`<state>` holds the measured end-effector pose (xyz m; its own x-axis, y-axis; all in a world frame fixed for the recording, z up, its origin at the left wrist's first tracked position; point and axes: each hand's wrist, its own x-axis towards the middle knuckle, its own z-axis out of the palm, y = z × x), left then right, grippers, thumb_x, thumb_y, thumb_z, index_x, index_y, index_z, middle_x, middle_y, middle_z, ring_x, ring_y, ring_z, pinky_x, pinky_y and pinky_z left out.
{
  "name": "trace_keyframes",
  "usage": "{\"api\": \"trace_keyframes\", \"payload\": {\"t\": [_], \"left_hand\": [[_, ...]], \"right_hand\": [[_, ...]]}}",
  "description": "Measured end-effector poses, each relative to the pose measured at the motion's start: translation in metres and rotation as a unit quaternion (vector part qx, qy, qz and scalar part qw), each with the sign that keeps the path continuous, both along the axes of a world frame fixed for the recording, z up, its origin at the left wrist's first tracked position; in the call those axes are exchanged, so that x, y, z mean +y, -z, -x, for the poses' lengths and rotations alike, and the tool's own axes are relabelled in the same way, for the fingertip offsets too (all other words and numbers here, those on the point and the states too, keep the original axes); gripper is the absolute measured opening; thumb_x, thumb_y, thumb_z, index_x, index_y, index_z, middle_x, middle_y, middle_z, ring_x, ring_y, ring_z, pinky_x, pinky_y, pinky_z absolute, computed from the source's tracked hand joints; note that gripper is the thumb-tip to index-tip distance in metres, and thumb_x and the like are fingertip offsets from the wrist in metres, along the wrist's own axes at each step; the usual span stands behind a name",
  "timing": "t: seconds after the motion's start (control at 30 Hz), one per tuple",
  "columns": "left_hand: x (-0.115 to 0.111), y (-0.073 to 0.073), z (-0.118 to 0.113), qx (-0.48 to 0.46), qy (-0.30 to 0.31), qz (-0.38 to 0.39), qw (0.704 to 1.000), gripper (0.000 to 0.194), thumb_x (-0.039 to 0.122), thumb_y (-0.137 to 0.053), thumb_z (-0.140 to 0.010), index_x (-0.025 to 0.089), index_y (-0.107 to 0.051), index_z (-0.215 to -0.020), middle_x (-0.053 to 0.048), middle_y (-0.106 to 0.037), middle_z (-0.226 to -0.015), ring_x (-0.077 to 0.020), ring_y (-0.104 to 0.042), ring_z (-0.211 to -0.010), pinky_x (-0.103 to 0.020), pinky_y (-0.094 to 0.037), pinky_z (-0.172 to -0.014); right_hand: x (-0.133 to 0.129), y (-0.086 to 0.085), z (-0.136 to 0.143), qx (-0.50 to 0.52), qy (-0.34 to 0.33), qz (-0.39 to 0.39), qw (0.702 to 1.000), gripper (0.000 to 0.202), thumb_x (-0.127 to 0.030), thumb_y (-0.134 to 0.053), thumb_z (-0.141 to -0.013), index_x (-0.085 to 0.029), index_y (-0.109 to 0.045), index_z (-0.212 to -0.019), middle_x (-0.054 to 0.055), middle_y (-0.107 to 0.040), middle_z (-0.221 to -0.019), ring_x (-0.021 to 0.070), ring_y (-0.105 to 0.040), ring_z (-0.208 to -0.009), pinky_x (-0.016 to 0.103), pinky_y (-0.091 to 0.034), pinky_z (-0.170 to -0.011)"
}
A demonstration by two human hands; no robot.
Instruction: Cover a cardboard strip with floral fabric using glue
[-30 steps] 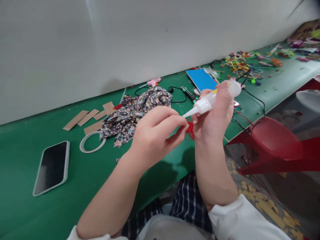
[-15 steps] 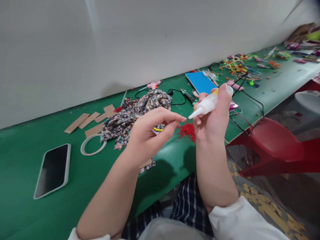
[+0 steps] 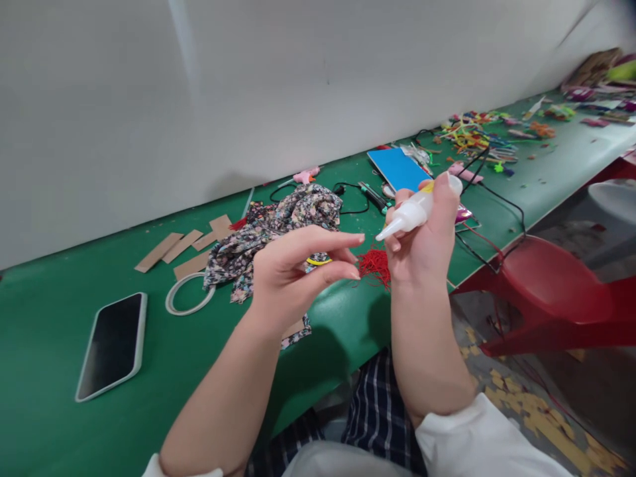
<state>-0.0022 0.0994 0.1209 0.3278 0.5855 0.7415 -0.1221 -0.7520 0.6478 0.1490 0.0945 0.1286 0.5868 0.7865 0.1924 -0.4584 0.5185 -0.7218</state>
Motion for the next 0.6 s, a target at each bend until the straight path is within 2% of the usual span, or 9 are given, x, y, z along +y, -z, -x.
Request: {"api": "trace_keyframes", "payload": {"t": [0.1,0.2,0.27,0.37,0.5,0.6], "left_hand": [[0.0,0.0,-0.002,-0.035,-0.015,-0.04,0.998,0.017,0.036,-0.068,-0.074,0.027,-0.069,-0.088,0.001,-0.065,-0.063,-0.0115,-0.059,-0.057,-0.026,-0.05,-0.053],[0.0,-0.002,-0.002,-0.063,-0.003,-0.067,0.996,0.016,0.035,-0.069,-0.073,0.026,-0.069,-0.087,0.001,-0.064,-0.062,-0.011,-0.058,-0.056,-0.025,-0.049,-0.052],[0.001,-0.002,-0.002,-0.083,0.012,-0.083,0.993,0.016,0.033,-0.07,-0.073,0.023,-0.07,-0.085,0.0,-0.064,-0.064,-0.0107,-0.058,-0.057,-0.025,-0.049,-0.053],[0.0,-0.002,0.001,-0.092,0.025,-0.107,0.99,0.016,0.031,-0.07,-0.073,0.018,-0.07,-0.084,-0.002,-0.064,-0.067,-0.0107,-0.058,-0.059,-0.025,-0.05,-0.054],[-0.004,-0.003,0.004,-0.064,-0.029,-0.16,0.985,0.017,0.03,-0.071,-0.072,0.017,-0.069,-0.082,-0.002,-0.063,-0.068,-0.0108,-0.059,-0.059,-0.024,-0.051,-0.056],[-0.009,-0.006,0.006,-0.042,-0.093,-0.235,0.967,0.017,0.029,-0.07,-0.073,0.016,-0.067,-0.083,-0.001,-0.064,-0.068,-0.0109,-0.061,-0.061,-0.024,-0.053,-0.057]], "right_hand": [[-0.003,-0.005,0.001,-0.005,-0.026,-0.01,1.0,0.024,-0.049,-0.054,-0.073,-0.027,-0.046,-0.075,-0.008,-0.048,-0.055,0.0064,-0.033,-0.033,0.02,-0.017,-0.024],[-0.015,-0.013,0.002,-0.065,-0.09,-0.057,0.992,0.028,-0.051,-0.055,-0.072,-0.026,-0.046,-0.077,-0.007,-0.048,-0.05,0.0077,-0.036,-0.034,0.02,-0.021,-0.027],[-0.028,-0.02,0.002,-0.128,-0.153,-0.092,0.976,0.03,-0.051,-0.058,-0.07,-0.025,-0.046,-0.078,-0.005,-0.052,-0.051,0.0094,-0.041,-0.036,0.022,-0.026,-0.031],[-0.049,-0.027,0.002,-0.199,-0.227,-0.115,0.946,0.028,-0.042,-0.065,-0.07,-0.025,-0.046,-0.082,-0.001,-0.061,-0.061,0.0126,-0.052,-0.047,0.025,-0.035,-0.04],[-0.069,-0.027,0.007,-0.254,-0.214,-0.115,0.936,0.027,-0.037,-0.065,-0.072,-0.025,-0.047,-0.089,0.001,-0.063,-0.075,0.0164,-0.06,-0.066,0.031,-0.046,-0.057],[-0.074,-0.024,0.012,-0.287,-0.192,-0.126,0.93,0.027,-0.035,-0.063,-0.072,-0.027,-0.047,-0.091,0.0,-0.061,-0.077,0.0168,-0.059,-0.067,0.032,-0.048,-0.059]]}}
